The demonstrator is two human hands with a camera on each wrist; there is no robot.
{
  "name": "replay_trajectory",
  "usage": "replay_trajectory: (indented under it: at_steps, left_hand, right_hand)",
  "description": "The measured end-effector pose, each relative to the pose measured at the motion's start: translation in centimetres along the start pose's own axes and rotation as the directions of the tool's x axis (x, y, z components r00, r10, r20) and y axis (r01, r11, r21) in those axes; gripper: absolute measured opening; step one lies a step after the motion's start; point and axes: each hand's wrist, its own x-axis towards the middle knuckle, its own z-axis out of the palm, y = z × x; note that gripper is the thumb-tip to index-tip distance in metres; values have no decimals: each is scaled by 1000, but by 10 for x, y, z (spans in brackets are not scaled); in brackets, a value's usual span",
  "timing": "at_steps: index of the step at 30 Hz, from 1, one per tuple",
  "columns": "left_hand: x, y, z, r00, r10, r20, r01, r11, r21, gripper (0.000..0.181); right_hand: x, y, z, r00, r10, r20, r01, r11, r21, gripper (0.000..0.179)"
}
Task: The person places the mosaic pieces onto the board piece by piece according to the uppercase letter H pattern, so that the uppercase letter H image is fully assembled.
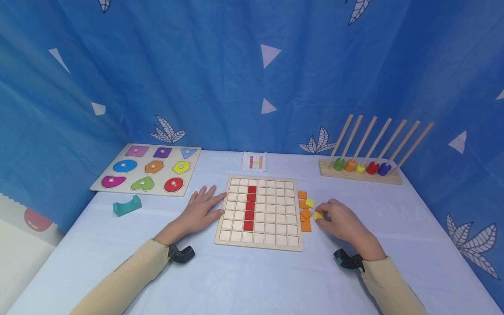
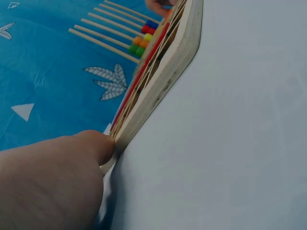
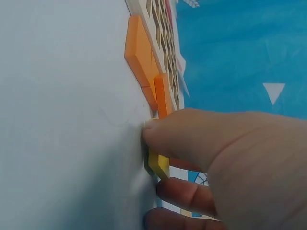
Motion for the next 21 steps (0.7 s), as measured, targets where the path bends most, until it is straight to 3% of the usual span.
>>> replay_trajectory:
  at_steps: [21]
  left_hand:
    - [0, 1, -1, 1000, -7, 24, 7, 1000, -2, 63]
  right_hand:
    - [1, 1, 3, 1000, -6, -26, 5, 1000, -16, 26]
